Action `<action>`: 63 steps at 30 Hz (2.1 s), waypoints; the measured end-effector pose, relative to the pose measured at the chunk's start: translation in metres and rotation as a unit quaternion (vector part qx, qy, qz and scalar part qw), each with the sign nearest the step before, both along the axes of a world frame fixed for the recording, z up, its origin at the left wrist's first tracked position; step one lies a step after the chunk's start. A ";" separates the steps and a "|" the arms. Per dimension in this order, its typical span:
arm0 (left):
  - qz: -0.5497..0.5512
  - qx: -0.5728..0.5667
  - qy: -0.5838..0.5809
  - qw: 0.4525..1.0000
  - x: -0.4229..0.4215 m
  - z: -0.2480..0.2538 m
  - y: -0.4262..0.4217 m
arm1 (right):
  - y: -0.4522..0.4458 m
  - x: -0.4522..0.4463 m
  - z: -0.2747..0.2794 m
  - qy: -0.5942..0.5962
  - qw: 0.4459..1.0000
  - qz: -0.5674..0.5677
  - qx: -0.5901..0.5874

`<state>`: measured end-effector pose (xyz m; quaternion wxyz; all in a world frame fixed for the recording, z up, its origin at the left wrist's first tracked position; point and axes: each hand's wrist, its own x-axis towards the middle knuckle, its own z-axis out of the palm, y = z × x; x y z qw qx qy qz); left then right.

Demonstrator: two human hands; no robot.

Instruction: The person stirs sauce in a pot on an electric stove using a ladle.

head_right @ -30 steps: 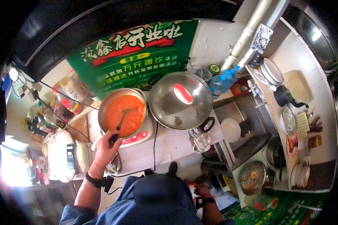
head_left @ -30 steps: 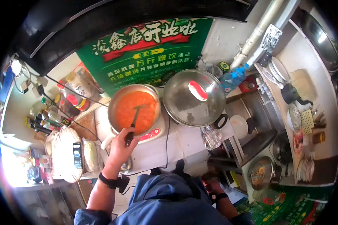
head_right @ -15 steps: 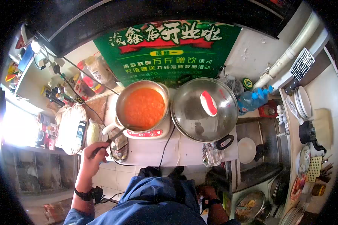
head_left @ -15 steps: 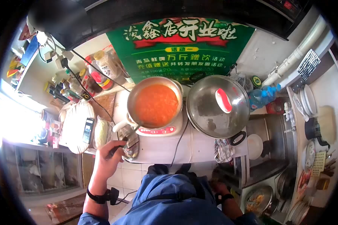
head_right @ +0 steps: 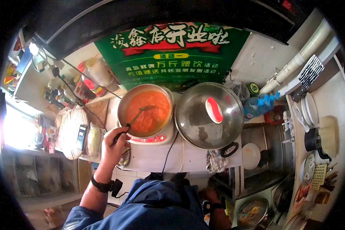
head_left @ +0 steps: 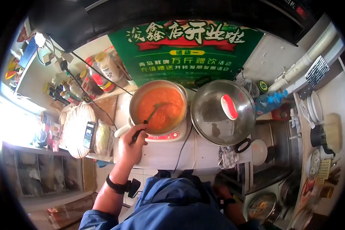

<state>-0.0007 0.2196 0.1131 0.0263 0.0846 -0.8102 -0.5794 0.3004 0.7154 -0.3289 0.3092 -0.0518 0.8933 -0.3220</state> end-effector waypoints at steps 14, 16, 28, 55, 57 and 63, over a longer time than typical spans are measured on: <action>0.042 -0.056 0.084 0.994 -0.077 -0.035 0.002 | -0.008 0.002 0.097 -0.125 0.986 -0.006 0.112; 0.007 0.034 0.048 0.998 -0.081 -0.033 0.011 | -0.006 0.006 0.091 -0.039 0.979 0.098 0.173; -0.130 -0.125 -0.078 0.981 0.003 0.044 -0.004 | 0.003 0.008 0.088 -0.125 0.987 0.009 0.098; -0.051 -0.078 -0.047 0.995 0.035 0.014 0.006 | -0.061 -0.184 0.344 -0.064 0.926 -0.236 -0.287; -0.058 -0.063 -0.076 0.993 0.038 0.010 0.009 | -0.083 -0.219 0.442 0.012 0.922 -0.156 -0.354; -0.057 -0.138 0.035 0.988 0.031 -0.012 0.008 | -0.134 -0.266 0.597 0.275 0.779 0.146 -0.544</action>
